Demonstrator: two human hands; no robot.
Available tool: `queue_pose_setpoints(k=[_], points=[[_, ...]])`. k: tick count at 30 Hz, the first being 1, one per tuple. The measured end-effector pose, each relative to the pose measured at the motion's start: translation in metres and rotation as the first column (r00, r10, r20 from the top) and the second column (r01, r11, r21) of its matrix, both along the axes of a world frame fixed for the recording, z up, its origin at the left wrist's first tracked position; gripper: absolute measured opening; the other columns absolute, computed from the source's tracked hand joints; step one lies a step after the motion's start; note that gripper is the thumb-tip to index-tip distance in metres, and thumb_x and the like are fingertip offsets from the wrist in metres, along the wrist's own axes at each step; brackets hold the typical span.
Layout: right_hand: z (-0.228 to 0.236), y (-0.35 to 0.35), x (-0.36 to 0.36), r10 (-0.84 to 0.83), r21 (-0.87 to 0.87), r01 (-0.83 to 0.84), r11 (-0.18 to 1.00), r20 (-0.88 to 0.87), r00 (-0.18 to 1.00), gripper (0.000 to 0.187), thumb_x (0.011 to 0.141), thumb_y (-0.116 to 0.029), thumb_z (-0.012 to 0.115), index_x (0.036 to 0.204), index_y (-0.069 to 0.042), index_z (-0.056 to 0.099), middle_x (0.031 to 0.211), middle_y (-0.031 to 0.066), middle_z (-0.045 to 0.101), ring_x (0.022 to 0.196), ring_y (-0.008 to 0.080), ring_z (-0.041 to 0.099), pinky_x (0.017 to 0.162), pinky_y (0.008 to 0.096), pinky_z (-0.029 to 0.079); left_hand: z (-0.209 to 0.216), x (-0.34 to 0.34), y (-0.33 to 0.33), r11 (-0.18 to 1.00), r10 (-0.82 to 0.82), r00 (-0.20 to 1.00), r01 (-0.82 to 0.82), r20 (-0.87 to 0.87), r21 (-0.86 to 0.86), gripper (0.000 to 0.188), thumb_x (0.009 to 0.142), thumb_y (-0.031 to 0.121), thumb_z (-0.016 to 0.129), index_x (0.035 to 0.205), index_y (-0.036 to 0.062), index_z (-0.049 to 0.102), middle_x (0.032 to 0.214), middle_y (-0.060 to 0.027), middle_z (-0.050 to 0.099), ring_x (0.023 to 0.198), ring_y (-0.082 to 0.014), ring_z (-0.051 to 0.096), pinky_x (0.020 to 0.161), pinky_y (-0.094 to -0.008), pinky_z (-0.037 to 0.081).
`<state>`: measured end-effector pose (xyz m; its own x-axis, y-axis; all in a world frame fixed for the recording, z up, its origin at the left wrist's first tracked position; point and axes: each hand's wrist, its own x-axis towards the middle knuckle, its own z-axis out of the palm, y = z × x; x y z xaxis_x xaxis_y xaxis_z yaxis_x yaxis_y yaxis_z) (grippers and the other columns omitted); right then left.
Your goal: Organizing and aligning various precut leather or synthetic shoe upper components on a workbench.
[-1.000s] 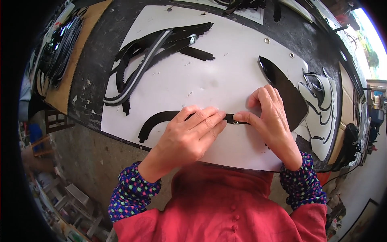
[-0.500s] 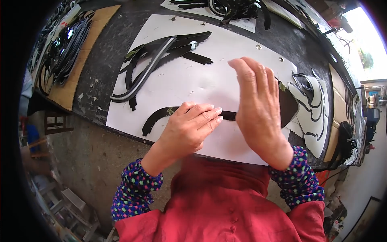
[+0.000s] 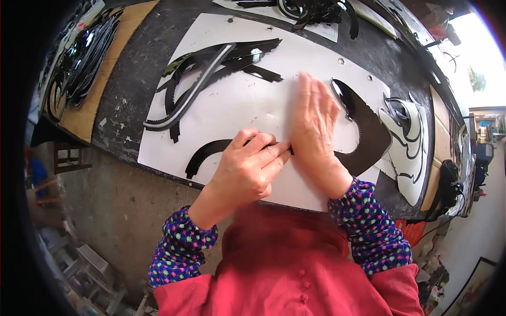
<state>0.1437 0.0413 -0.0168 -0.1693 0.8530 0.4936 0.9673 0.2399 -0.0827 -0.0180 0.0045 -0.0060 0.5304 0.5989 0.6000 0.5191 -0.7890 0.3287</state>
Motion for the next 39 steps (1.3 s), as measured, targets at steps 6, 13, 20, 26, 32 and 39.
queue_pose_setpoints(k=[6,13,20,26,32,39], points=[[-0.008,0.002,0.008,0.006,-0.091,-0.025,0.996,-0.208,0.978,0.060,0.086,-0.002,0.054,0.143,-0.001,0.038,0.139,0.0146,0.046,0.132,0.0309,0.041,0.105,0.0462,0.032,-0.002,0.002,0.000,0.999,-0.032,0.999,0.032,0.001,0.032,0.018,0.066,0.000,0.067,0.083,0.0028,0.074,0.094,-0.0031,0.075,0.082,-0.0176,0.066,0.080,-0.0338,0.048],[0.050,-0.024,0.101,-0.079,-0.207,-0.033,0.978,-0.509,0.857,0.037,0.094,-0.016,0.063,0.127,-0.002,0.055,0.126,0.0160,0.059,0.122,0.0311,0.054,0.100,0.0422,0.041,-0.002,-0.004,-0.006,1.000,0.007,1.000,-0.006,-0.006,0.019,0.017,0.073,-0.001,0.072,0.088,0.0050,0.075,0.097,-0.0040,0.075,0.086,-0.0199,0.067,0.084,-0.0360,0.047],[0.026,-0.043,0.157,-0.164,-0.196,0.147,0.970,-0.069,0.984,0.059,0.082,-0.022,0.077,0.132,-0.004,0.051,0.123,0.0136,0.058,0.121,0.0305,0.051,0.100,0.0457,0.036,0.017,0.035,-0.037,0.992,0.079,0.978,-0.058,0.191,-0.113,0.017,0.069,-0.006,0.063,0.080,0.0055,0.068,0.089,-0.0046,0.071,0.095,-0.0265,0.065,0.087,-0.0396,0.048],[0.117,-0.041,0.147,-0.005,-0.370,-0.209,0.905,-0.501,0.865,0.025,0.076,-0.006,0.066,0.098,0.001,0.056,0.088,0.0159,0.061,0.085,0.0271,0.060,0.075,0.0366,0.048,0.040,0.156,-0.077,0.892,0.223,0.934,-0.080,0.279,-0.445,0.087,0.081,0.025,0.077,0.147,-0.0033,0.028,0.141,-0.0262,0.042,0.130,-0.0411,0.044,0.110,-0.0479,0.034],[0.197,-0.063,0.116,-0.112,-0.228,-0.570,0.790,-0.966,0.231,0.030,0.102,-0.026,0.057,0.115,0.001,0.057,0.094,0.0072,0.064,0.073,0.0104,0.063,0.067,0.0208,0.050,0.108,0.103,-0.060,0.673,0.373,0.816,0.089,0.442,-0.734,0.061,0.096,0.022,0.065,0.146,-0.0021,0.040,0.106,-0.0258,0.066,0.087,-0.0301,0.070,0.069,-0.0365,0.054],[0.126,-0.083,0.181,-0.064,-0.122,-0.221,0.968,-0.966,0.251,0.012,0.099,-0.009,0.059,0.109,-0.001,0.060,0.086,0.0056,0.064,0.065,0.0096,0.060,0.060,0.0210,0.048,0.239,-0.126,0.101,0.835,0.387,0.886,-0.454,0.255,0.312,0.039,0.102,0.032,0.055,0.088,0.0013,0.075,0.084,-0.0049,0.074,0.073,-0.0104,0.065,0.071,-0.0229,0.049]])
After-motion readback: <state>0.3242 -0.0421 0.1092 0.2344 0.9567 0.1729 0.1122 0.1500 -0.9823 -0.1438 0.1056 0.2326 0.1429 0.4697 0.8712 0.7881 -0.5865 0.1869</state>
